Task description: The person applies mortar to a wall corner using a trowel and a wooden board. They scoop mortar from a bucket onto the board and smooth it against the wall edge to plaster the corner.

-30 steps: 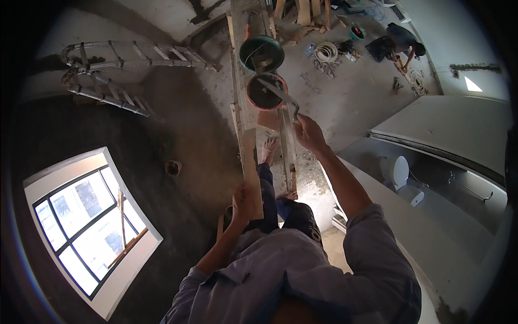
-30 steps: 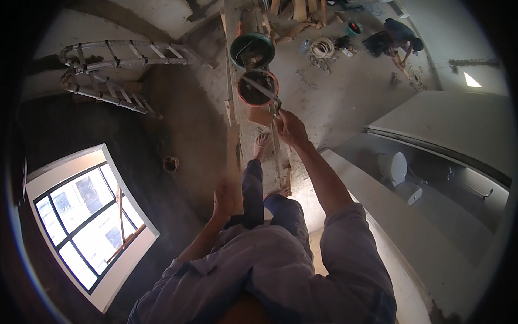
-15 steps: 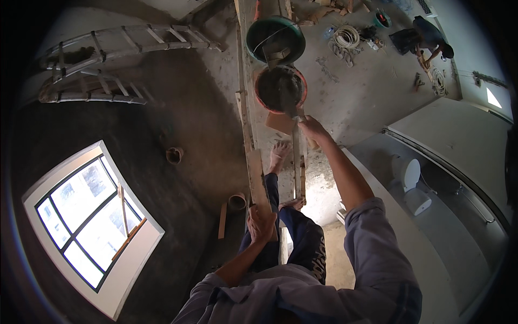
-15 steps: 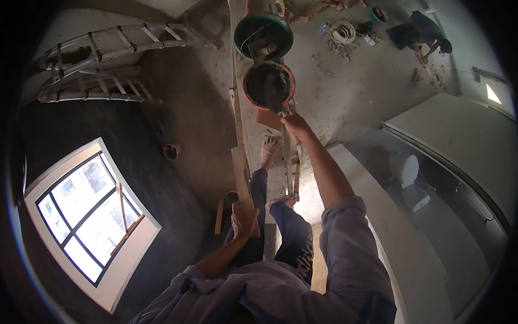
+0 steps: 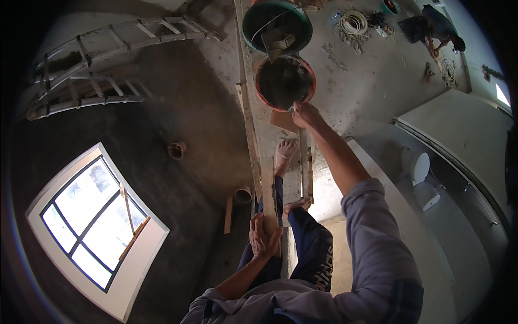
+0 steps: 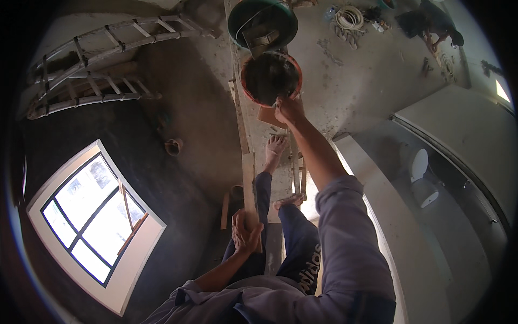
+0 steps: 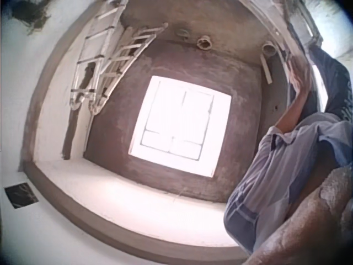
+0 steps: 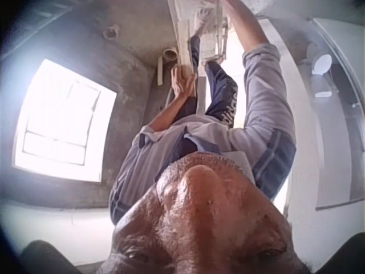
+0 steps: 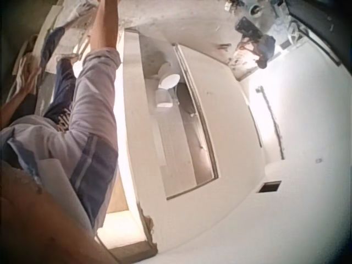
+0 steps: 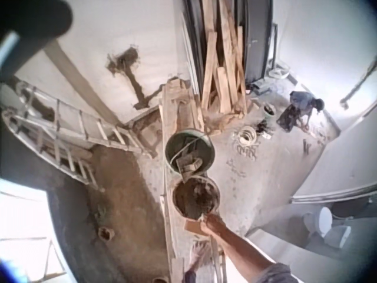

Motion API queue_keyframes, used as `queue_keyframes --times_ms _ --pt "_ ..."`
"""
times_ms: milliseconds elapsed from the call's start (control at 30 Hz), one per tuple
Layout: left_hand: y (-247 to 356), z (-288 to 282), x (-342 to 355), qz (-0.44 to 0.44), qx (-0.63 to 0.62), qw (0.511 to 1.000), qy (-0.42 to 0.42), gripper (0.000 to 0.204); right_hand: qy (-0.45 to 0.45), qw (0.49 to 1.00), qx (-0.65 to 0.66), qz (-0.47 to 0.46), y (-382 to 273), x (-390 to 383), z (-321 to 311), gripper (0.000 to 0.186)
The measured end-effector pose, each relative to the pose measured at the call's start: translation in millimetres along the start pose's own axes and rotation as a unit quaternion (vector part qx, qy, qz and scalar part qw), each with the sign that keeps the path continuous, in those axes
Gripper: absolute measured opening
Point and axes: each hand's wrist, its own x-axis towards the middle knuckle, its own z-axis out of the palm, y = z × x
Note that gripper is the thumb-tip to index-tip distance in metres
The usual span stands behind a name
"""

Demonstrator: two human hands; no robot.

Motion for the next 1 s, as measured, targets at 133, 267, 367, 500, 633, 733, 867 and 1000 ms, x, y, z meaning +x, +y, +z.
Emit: queue_keyframes --times_ms 133,267,367,500,633,733,867,1000 --pt "6.1 -2.2 1.8 0.001 -0.007 1.0 -0.006 0.068 0.01 0.997 0.071 -0.03 22.0 -1.4 4.9 0.039" --pt "12.3 -4.8 7.2 -0.002 0.013 0.999 -0.031 0.073 0.013 0.973 0.218 0.074 39.0 11.0 24.9 0.044" --pt "10.9 -4.6 6.0 -0.022 0.001 0.999 -0.032 0.073 -0.067 0.934 0.342 0.079 32.3 6.8 27.5 0.04" --pt "8.1 -2.2 4.0 -0.003 0.005 1.0 -0.019 0.074 -0.137 0.872 0.463 0.082 26.8 -2.8 16.8 0.03" --pt "8.1 -0.7 3.8 0.001 0.008 1.0 -0.026 0.074 -0.152 0.824 0.54 0.081 33.9 -0.7 20.3 0.022" --pt "7.8 -1.5 2.8 -0.005 0.02 0.999 -0.039 0.074 -0.164 0.846 0.505 0.057 34.2 -0.5 17.1 0.02" --pt "8.4 -0.4 2.3 0.009 0.022 0.999 -0.036 0.073 -0.18 0.829 0.529 0.038 27.3 -1.3 13.0 0.021" --pt "7.3 -0.3 4.1 0.007 0.027 0.999 -0.04 0.074 -0.209 0.794 0.571 0.029 26.6 -3.3 9.6 0.024"
